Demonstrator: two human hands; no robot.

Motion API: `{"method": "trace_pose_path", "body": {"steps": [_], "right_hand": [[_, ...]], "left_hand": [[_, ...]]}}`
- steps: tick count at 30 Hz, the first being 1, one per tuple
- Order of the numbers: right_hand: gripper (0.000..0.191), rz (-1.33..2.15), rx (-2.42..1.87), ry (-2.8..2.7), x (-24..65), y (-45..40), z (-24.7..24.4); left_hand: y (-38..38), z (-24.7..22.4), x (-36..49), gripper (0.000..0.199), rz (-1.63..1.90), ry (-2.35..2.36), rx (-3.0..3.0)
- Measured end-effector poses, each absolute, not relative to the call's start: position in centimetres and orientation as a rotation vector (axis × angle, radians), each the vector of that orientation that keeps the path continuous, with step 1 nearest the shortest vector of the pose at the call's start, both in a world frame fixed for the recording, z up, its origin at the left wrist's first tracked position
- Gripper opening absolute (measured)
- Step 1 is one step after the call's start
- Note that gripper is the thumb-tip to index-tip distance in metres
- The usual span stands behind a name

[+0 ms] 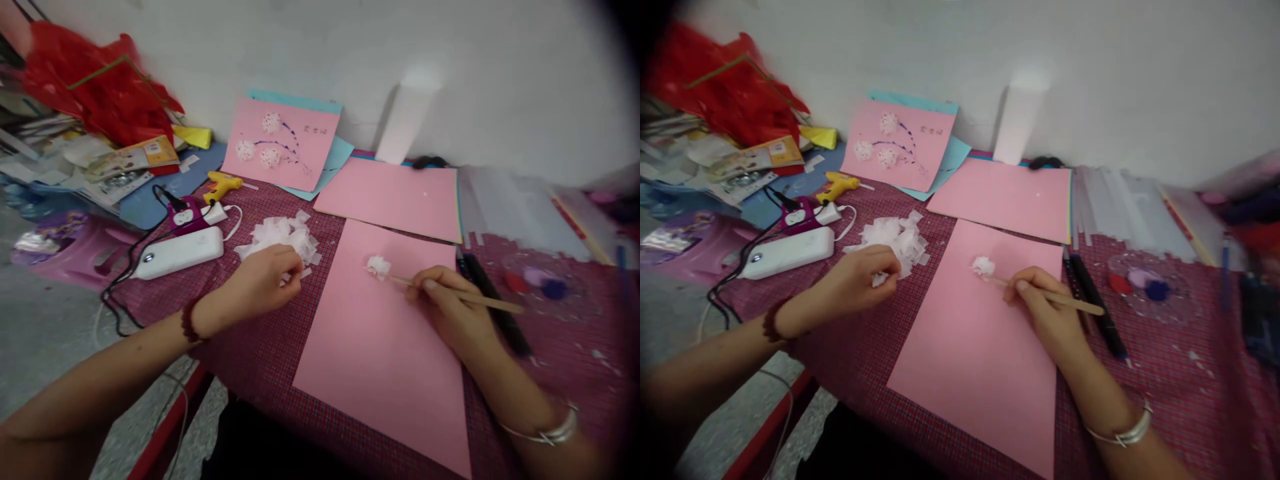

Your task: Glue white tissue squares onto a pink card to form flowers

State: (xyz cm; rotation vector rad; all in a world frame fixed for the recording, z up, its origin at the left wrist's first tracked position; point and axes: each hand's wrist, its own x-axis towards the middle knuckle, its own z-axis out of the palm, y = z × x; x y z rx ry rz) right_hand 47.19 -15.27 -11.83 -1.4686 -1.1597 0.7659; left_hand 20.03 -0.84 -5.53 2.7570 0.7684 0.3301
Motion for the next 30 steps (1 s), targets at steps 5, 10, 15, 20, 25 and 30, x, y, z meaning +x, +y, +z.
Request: {"method": "trace_pose_path", "body": {"steps": [5, 10, 15, 20, 25, 30], "right_hand": [[0.015, 0.882, -1.515, -1.283, 45.9, -15.2, -10.3], [0.015, 0.859, -1.534, -1.277, 45.7, -15.1, -10.5], [0.017, 0.873, -1.522, -1.256, 45.8, -15.0, -11.3], [0.016, 0.850, -1.553, -1.205, 45.7, -14.7, -11.3], [0.014, 0.817, -1.597, -1.116, 45.7, -14.5, -11.1], [0.012, 0.823, -1.614, -1.061, 45.8, -14.3, -11.0]], "left_hand": [[-0.3, -3.1, 25.0, 0.009, 0.435, 0.649, 2.409], [-0.1, -4.3, 30.0, 0.009, 0.462, 0.606, 2.267], [0.5, -6.3, 31.0, 0.009, 0.410, 0.618, 2.162], [1.7, -7.1, 30.4, 0.009, 0.330, 0.644, 2.113], [3.0, -8.1, 30.4, 0.011, 0.361, 0.696, 2.064], [3.3, -8.6, 30.3, 0.006, 0.329, 0.641, 1.976]]}}
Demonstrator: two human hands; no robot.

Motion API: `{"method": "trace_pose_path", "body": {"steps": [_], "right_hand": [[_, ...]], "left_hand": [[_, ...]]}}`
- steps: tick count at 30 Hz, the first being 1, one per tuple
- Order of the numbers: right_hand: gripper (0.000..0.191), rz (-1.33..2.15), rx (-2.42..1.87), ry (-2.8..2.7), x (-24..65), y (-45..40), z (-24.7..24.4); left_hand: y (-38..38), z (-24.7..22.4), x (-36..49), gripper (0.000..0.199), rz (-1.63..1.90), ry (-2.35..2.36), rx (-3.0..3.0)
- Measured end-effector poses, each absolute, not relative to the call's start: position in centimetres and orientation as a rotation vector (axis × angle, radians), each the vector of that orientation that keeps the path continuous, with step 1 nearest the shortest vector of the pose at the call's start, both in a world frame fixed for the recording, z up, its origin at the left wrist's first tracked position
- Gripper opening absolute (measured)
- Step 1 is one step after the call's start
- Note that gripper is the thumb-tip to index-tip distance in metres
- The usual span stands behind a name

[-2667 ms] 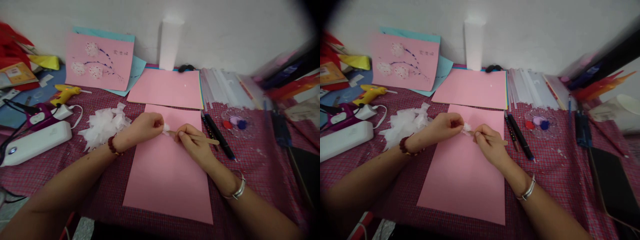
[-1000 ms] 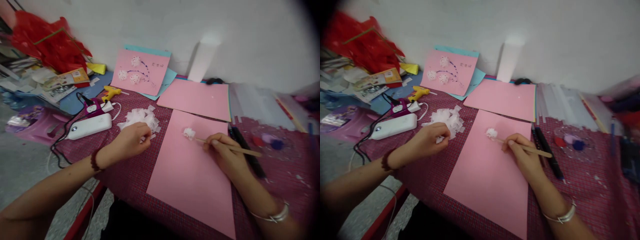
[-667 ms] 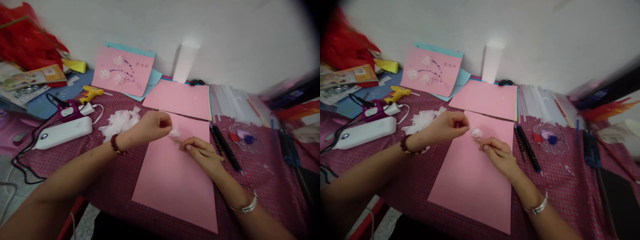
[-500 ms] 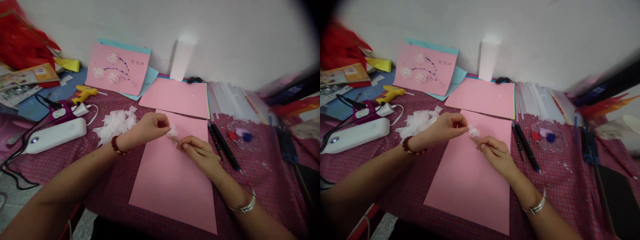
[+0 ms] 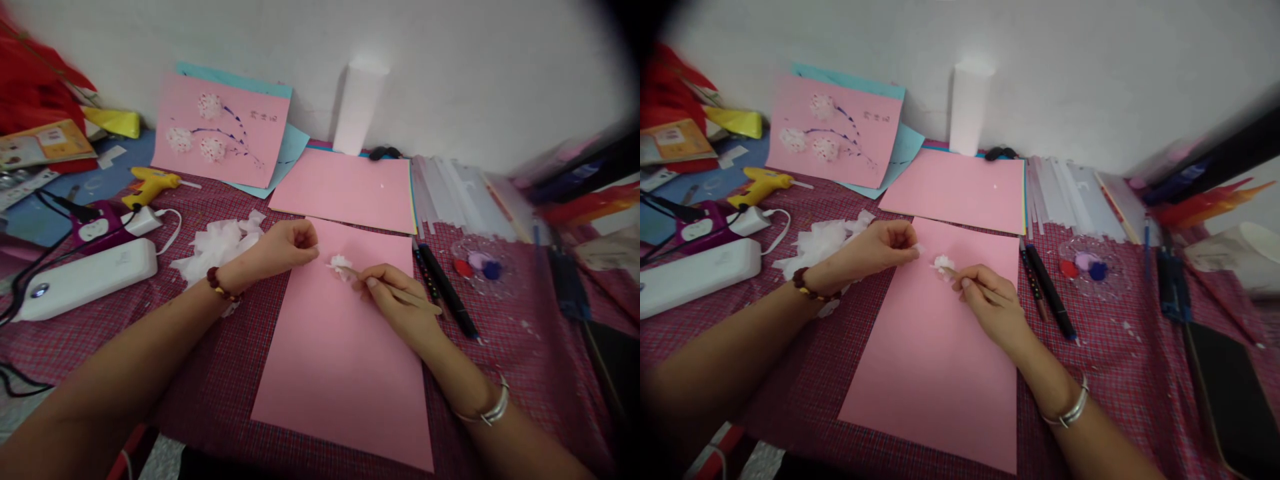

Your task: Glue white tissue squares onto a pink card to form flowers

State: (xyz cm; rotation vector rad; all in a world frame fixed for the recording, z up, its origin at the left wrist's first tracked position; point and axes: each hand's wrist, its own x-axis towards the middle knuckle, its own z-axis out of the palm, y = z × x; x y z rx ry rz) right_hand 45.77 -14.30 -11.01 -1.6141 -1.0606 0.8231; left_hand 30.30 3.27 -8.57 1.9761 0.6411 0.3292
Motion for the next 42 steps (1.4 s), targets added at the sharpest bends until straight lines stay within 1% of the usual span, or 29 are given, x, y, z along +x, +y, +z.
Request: {"method": "trace_pose_path", "body": {"steps": [2, 5, 7, 11, 18, 23, 27, 30, 37, 42], "right_hand": [[0.011, 0.830, -1.613, -1.043, 45.8, -14.2, -11.0], [0.012, 0.832, -1.628, -1.055, 45.9, -14.2, -11.0], [0.013, 0.830, -1.634, -1.076, 46.0, -14.2, -11.0], [0.014, 0.827, -1.622, -1.094, 46.1, -14.2, -11.2], [0.014, 0.838, -1.579, -1.028, 46.1, -14.4, -11.2], [0.017, 0.717, -1.505, -1.071, 46.0, -15.1, -10.4], [0.018, 0.731, -1.585, -1.281, 45.7, -15.2, -10.6], [0.017, 0.671, -1.662, -1.372, 45.5, -15.1, -11.0], [0.016, 0.615, -1.704, -1.443, 45.2, -15.0, -11.3], [0.016, 0.581, -1.758, -1.454, 45.1, -14.8, -11.3]], "left_hand": [[3.1, -8.3, 30.2, 0.003, 0.231, 0.571, 1.965], [2.8, -8.0, 30.1, 0.010, 0.031, 0.416, 2.022], [2.6, -8.0, 30.3, 0.015, -0.023, 0.345, 2.090], [2.4, -8.9, 31.0, 0.017, 0.091, 0.368, 2.224], [2.2, -10.1, 31.6, 0.009, 0.230, 0.479, 2.202], [2.1, -10.0, 31.6, 0.010, 0.234, 0.481, 2.194], [2.1, -10.0, 31.7, 0.010, 0.241, 0.481, 2.176], [2.1, -10.1, 31.8, 0.009, 0.230, 0.488, 2.176], [2.1, -10.1, 31.8, 0.008, 0.254, 0.507, 2.182], [2.1, -10.1, 31.9, 0.002, 0.285, 0.527, 2.125]]}}
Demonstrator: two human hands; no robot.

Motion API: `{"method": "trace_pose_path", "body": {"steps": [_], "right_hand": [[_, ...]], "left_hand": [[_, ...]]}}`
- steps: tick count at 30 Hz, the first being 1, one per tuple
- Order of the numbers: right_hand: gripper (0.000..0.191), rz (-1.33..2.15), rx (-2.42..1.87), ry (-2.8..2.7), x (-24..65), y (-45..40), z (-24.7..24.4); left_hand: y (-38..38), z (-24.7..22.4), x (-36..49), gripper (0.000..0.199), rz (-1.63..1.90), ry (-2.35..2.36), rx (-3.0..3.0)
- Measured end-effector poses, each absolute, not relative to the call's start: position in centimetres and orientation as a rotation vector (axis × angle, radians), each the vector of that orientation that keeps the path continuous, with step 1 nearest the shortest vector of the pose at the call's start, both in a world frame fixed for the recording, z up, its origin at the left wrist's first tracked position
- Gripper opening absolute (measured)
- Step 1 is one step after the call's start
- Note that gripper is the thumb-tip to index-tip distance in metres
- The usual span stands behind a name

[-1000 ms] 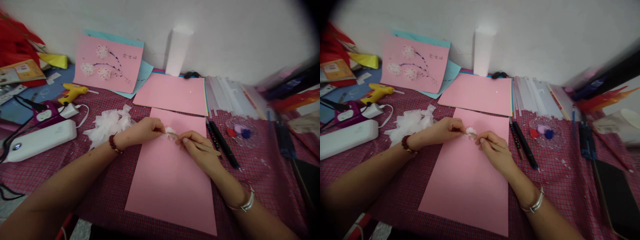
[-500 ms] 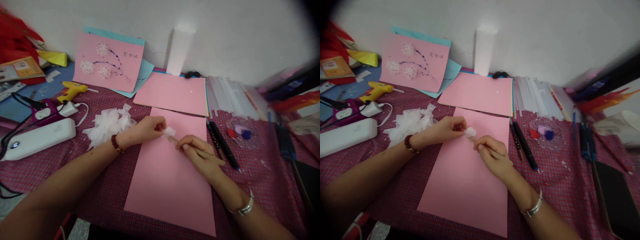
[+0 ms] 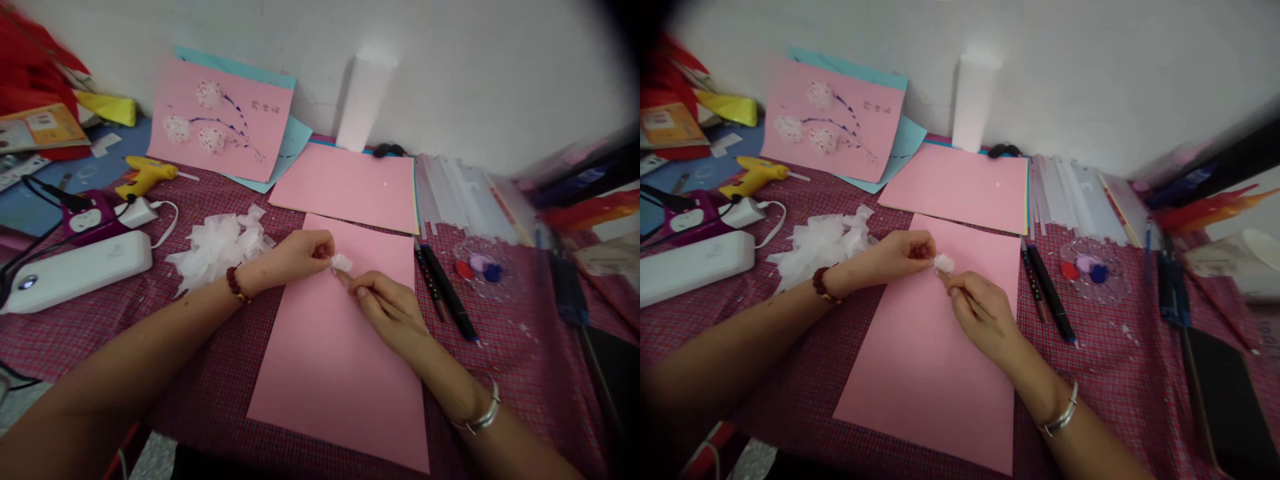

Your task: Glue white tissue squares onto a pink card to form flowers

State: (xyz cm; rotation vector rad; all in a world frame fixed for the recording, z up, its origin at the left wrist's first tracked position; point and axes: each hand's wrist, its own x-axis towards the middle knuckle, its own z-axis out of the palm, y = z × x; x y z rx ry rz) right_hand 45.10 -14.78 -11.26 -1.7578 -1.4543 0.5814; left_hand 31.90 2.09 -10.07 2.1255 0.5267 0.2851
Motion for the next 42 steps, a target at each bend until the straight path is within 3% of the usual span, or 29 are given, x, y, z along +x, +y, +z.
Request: {"method": "trace_pose_path", "body": {"steps": [11, 18, 22, 28, 34, 42], "right_hand": [[0.015, 0.684, -1.629, -1.308, 45.1, -14.9, -11.1], [0.015, 0.932, -1.109, -0.669, 47.3, -14.3, -11.6], [0.010, 0.996, -1.125, -0.709, 47.6, -14.2, -11.7], [0.008, 1.002, -1.188, -0.730, 47.8, -14.5, -12.4], [0.008, 0.972, -1.247, -0.709, 47.8, -14.3, -12.6], [0.009, 0.905, -1.373, -0.691, 47.2, -14.4, -11.9]], "left_hand": [[2.3, -8.7, 31.9, 0.009, 0.434, 0.671, 1.857], [2.8, -3.4, 30.1, 0.005, 1.223, 0.517, 1.607], [2.8, -1.6, 29.0, 0.010, 1.328, 0.446, 1.571], [2.2, -0.1, 27.5, 0.020, 1.152, 0.405, 1.575], [1.6, 0.7, 20.6, 0.007, 0.501, 0.512, 2.297], [-2.0, -6.1, 12.6, 0.021, 0.064, 0.703, 2.879]]}}
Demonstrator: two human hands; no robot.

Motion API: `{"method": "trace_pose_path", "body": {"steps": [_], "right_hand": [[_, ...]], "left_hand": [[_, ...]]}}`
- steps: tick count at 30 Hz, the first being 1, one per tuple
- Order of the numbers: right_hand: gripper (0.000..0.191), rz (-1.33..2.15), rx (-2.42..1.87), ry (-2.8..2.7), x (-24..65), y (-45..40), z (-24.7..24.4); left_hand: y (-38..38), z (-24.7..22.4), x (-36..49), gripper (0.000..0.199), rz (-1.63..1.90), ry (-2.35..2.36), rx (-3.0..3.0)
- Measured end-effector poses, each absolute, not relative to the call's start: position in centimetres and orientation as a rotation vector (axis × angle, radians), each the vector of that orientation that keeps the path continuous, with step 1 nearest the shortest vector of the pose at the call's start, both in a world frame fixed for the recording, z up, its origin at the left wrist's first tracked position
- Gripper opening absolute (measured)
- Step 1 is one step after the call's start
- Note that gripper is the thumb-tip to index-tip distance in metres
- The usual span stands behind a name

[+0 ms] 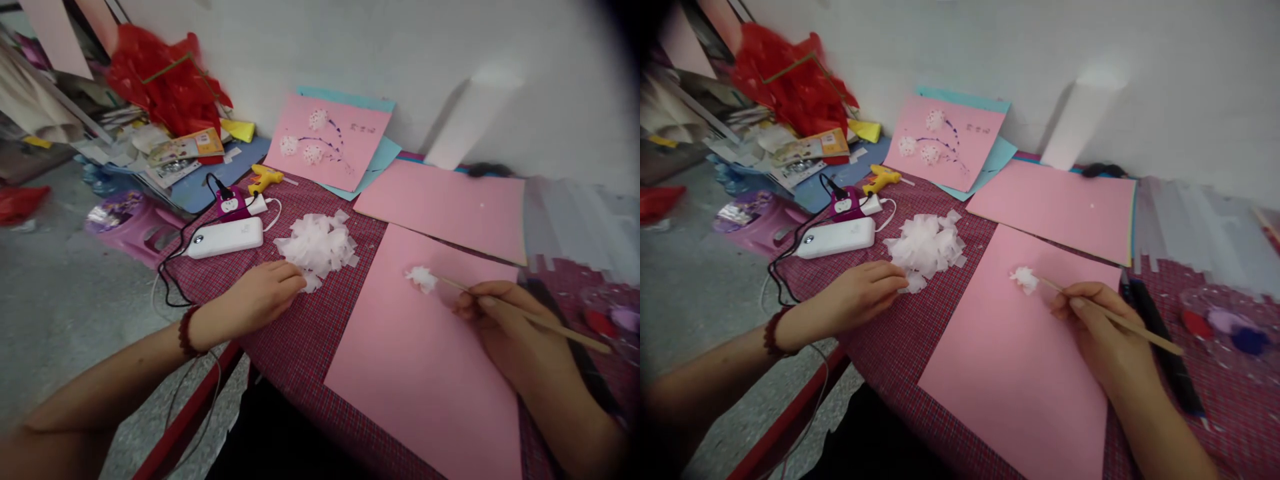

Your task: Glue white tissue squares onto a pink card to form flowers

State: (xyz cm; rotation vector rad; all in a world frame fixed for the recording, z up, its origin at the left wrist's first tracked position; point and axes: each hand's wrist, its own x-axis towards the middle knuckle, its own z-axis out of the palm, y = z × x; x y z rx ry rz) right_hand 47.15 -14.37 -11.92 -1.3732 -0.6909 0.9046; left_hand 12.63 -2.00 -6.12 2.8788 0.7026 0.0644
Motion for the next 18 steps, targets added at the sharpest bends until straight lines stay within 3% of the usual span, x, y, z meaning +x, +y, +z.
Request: {"method": "trace_pose_path", "body": {"steps": [10, 18], "right_hand": [[0.007, 0.884, -1.390, -0.653, 46.7, -14.5, -11.5], [0.007, 0.909, -1.382, -0.737, 47.2, -14.7, -12.0]], "left_hand": [[-1.3, -7.7, 13.6, 0.017, -0.029, 0.676, 3.094], [-0.5, -7.9, 14.1, 0.018, 0.252, 0.819, 2.897]]}}
